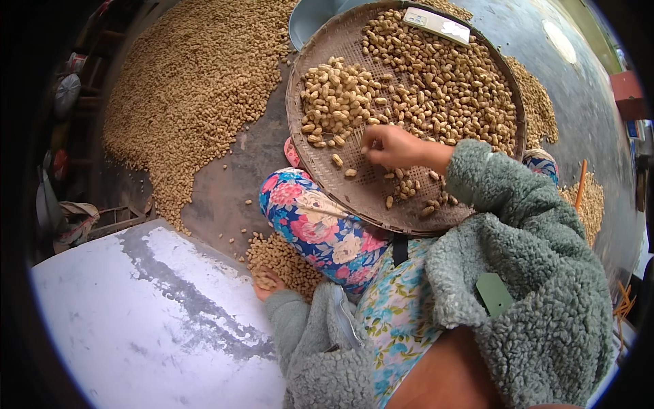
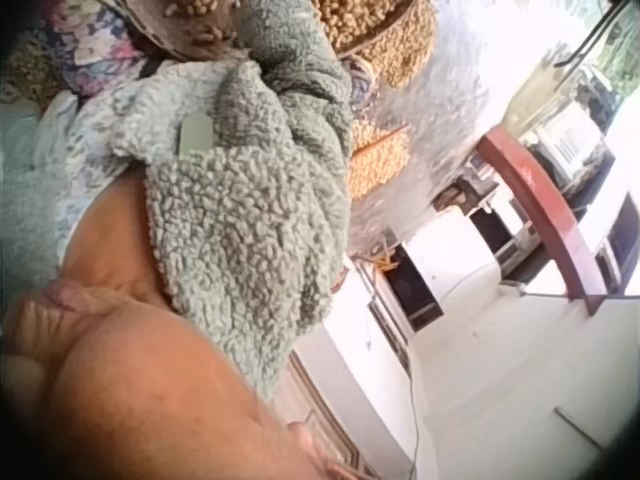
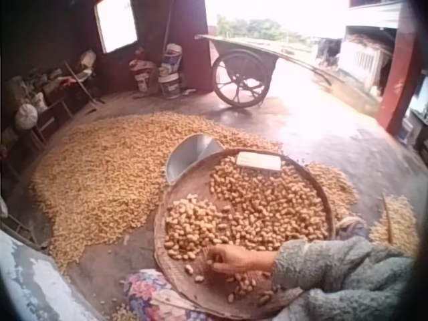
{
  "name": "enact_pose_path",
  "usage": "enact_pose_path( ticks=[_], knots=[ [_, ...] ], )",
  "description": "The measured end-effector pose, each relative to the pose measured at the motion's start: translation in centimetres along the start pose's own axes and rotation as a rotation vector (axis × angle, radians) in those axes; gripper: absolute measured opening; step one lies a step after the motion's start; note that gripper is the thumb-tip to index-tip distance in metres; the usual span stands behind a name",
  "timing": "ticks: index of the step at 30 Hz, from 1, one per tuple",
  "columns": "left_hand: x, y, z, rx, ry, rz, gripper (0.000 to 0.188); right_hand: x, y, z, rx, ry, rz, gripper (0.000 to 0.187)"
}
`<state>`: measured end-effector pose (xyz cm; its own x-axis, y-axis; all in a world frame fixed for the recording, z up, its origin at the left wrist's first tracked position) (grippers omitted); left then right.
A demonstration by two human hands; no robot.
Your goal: The person sits on the floor and sorts peanuts by hand on a round woven tray. They pick up peanuts, inspect them, and place them back on the tray or into a pile on the floor.
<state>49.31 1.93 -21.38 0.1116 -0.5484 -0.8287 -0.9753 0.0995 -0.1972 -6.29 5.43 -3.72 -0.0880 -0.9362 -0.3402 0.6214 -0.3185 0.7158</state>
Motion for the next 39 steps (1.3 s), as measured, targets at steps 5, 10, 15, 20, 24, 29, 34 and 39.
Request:
enact_pose_path(
  ticks=[5,10,15,20,24,29,34,39],
  knots=[
    [2.1,-2.6,8.5,0.360,-0.379,-0.184,0.027,0.5,0.9,0.7,-0.011,0.011,-0.032,0.023],
    [5.5,-4.5,3.1,0.628,-0.345,-0.276,0.026,2.5,3.6,-1.4,-0.255,-0.100,0.186,0.038],
    [2.7,2.0,-17.5,0.813,0.313,-0.332,0.025,0.1,4.2,-3.6,-0.381,0.063,0.225,0.037],
    [-18.2,20.5,-31.9,1.305,1.001,-0.333,0.022,-4.1,-0.4,-0.1,-0.250,-0.047,0.103,0.029],
    [-21.9,32.9,-31.2,1.888,1.247,-0.238,0.025,-8.6,-2.6,3.2,-0.265,-0.119,0.057,0.017],
    [-19.7,40.3,-27.0,2.621,1.377,-0.706,0.041,-12.4,-3.5,4.6,-0.118,-0.140,0.091,0.014],
    [-20.0,43.1,-22.9,2.356,1.668,-0.654,0.032,-12.9,-4.4,3.5,-0.049,-0.114,0.173,0.014],
    [-21.3,43.4,-20.5,2.327,1.623,-0.731,0.018,-13.3,-3.1,2.4,-0.002,-0.028,0.221,0.015]
  ],
)
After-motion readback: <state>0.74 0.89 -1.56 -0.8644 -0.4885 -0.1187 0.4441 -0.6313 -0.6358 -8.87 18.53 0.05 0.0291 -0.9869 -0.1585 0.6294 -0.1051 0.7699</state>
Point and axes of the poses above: each hand's wrist, its own x-axis towards the middle knuckle, its own z-axis out of the back of the hand, y = z × x, the point moved 8 cm from there along x, towards the middle knuckle, and after that the axes turned 7 degrees about -x, right-handed, at the moved point
